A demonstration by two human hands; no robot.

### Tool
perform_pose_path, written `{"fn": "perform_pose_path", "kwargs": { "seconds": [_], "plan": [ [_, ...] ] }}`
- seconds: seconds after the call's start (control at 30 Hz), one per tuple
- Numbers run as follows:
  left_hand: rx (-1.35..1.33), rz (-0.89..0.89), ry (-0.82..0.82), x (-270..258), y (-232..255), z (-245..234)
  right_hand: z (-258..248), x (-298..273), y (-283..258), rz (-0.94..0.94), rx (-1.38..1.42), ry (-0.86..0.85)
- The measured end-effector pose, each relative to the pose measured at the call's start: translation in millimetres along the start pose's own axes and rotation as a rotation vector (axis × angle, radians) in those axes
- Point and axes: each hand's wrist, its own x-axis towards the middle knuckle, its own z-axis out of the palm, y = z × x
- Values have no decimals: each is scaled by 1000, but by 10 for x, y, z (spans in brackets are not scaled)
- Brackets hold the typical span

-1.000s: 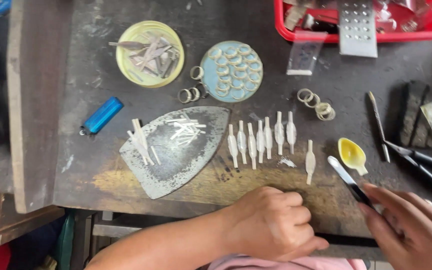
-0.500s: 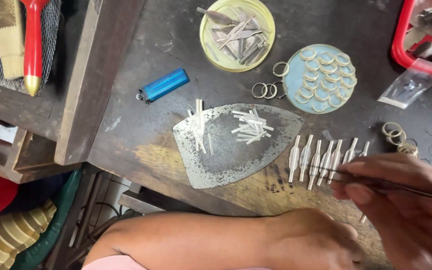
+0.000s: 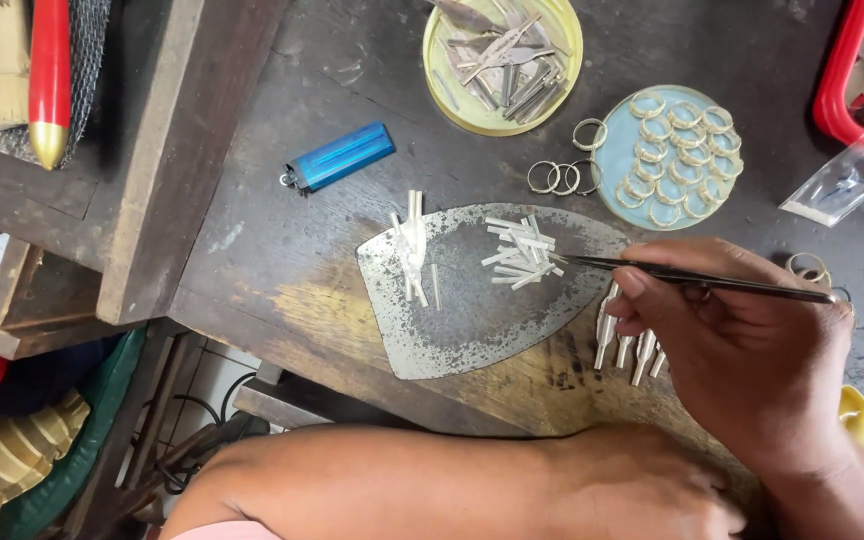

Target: Applying glue to small metal jewelry components using an applicator and tweezers at a workbench.

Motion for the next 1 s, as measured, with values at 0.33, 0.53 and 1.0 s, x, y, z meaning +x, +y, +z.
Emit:
{"fn": "perform_pose_path", "kwargs": {
  "seconds": [0.33, 0.53, 1.0],
  "plan": [
    [132, 165, 74, 51, -112, 144, 5, 17, 47, 93, -40, -30],
    [142, 157, 41, 63, -102, 120, -36, -30, 19, -55, -56, 16],
    [45, 190, 535, -13, 83, 53, -106, -73, -28, -40, -124, 101]
  ]
}}
